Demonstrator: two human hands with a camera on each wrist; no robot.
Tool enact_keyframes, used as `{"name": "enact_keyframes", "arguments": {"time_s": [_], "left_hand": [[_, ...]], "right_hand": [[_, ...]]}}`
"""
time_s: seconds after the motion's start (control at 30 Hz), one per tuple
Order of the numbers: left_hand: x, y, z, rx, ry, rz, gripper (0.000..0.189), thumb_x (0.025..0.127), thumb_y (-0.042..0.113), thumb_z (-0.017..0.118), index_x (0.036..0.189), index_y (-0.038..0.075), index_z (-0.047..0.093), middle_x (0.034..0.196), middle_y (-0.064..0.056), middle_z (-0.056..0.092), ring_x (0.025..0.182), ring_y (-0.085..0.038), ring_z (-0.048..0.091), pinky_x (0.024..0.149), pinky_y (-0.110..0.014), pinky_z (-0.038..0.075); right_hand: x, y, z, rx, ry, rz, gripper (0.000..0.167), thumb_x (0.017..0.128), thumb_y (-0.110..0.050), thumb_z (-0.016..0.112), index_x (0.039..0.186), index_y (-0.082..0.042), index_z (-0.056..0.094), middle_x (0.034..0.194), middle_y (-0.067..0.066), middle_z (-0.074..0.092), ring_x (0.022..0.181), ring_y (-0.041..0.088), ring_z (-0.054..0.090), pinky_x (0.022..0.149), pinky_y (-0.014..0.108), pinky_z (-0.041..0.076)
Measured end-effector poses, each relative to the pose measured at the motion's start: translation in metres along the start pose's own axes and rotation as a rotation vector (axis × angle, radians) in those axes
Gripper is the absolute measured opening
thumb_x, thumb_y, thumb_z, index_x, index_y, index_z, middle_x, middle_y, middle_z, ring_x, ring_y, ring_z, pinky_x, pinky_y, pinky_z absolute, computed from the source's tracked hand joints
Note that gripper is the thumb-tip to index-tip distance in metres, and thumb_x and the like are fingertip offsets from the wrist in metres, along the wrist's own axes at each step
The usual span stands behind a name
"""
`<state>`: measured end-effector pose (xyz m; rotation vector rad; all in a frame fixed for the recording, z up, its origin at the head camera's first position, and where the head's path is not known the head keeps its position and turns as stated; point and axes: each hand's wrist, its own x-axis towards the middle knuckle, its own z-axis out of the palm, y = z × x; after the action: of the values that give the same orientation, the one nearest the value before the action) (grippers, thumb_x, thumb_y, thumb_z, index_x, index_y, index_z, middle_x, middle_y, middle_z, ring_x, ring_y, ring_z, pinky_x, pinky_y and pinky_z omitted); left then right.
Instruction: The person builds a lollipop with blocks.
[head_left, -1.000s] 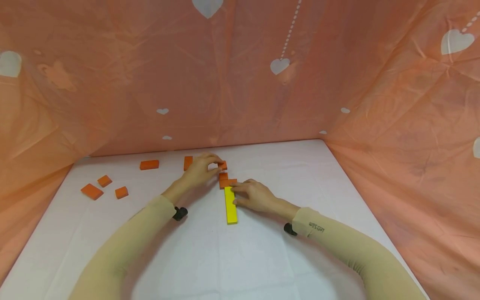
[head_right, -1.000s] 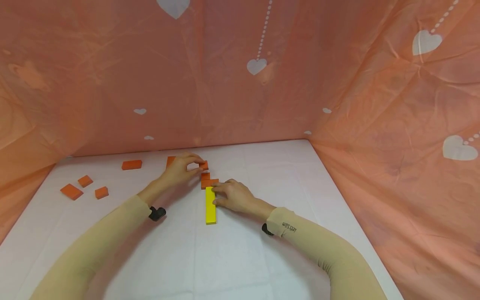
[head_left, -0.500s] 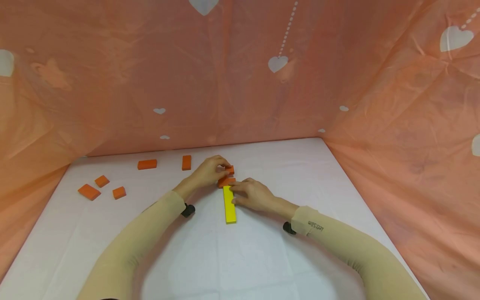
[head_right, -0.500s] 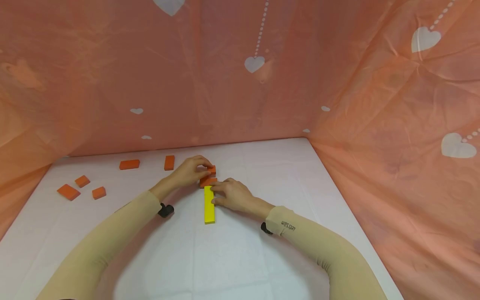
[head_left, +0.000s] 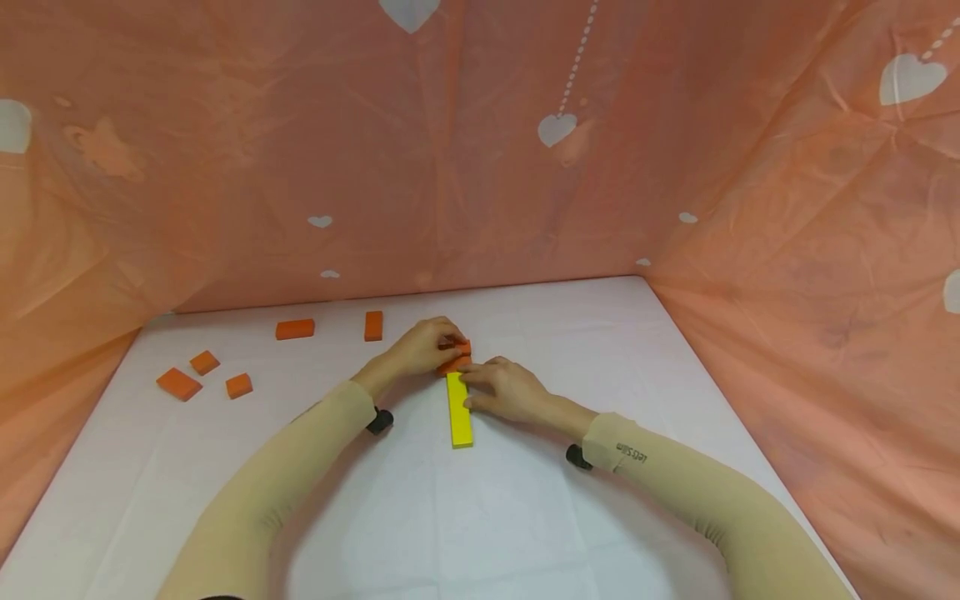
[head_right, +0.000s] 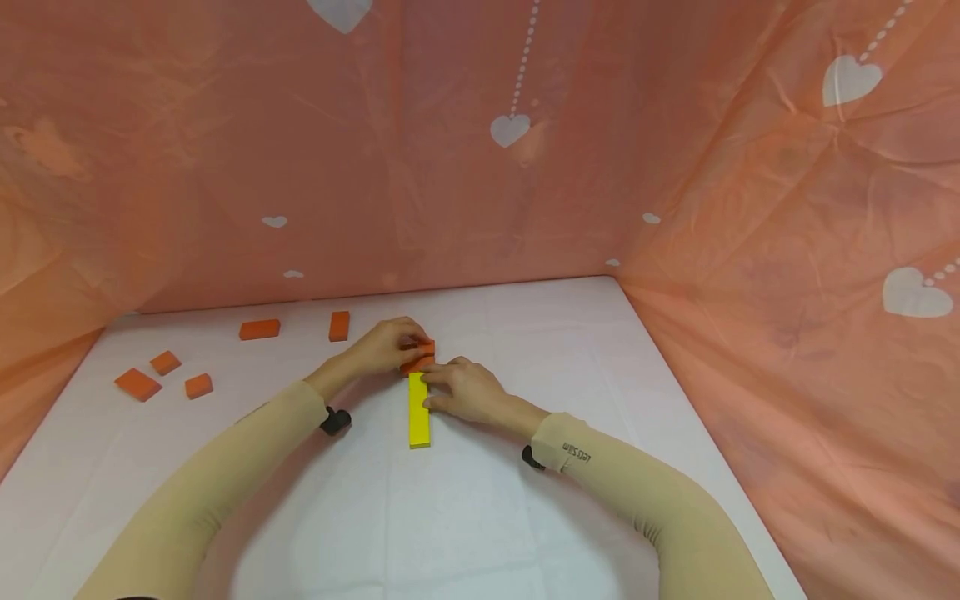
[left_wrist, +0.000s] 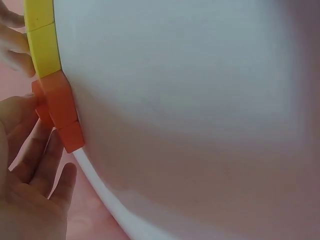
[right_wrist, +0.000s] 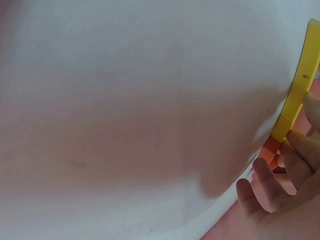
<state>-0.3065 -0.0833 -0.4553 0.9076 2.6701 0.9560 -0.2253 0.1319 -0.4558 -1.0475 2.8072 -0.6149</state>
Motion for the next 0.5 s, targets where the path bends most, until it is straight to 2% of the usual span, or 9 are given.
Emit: {"name": "enact_keyframes", "arguments": {"time_s": [0.23, 0.5], "left_hand": [[0.0, -0.0011, 0.0009, 0.014, -0.025, -0.021, 0.021, 0.102, 0.012, 0.066, 0.12, 0.005, 0.074, 0.119, -0.009, 0.068, 0.112, -0.027, 0.063, 0.105, -0.045, 0.052], [-0.0002, 0.0001, 0.001, 0.066, -0.053, -0.004, 0.025, 0.104, 0.013, 0.065, 0.126, 0.005, 0.073, 0.122, -0.009, 0.067, 0.112, -0.026, 0.062, 0.105, -0.043, 0.052]], "right_hand": [[-0.0007, -0.0012, -0.0004, 0.003, -0.003, 0.01, 0.047, 0.098, -0.032, 0.074, 0.138, -0.008, 0.068, 0.149, 0.006, 0.06, 0.129, 0.031, 0.06, 0.108, 0.046, 0.05], [-0.0003, -0.0007, 0.0006, 0.004, -0.005, 0.022, 0.047, 0.098, -0.033, 0.074, 0.138, -0.01, 0.068, 0.148, 0.005, 0.06, 0.129, 0.032, 0.059, 0.107, 0.046, 0.05]]}}
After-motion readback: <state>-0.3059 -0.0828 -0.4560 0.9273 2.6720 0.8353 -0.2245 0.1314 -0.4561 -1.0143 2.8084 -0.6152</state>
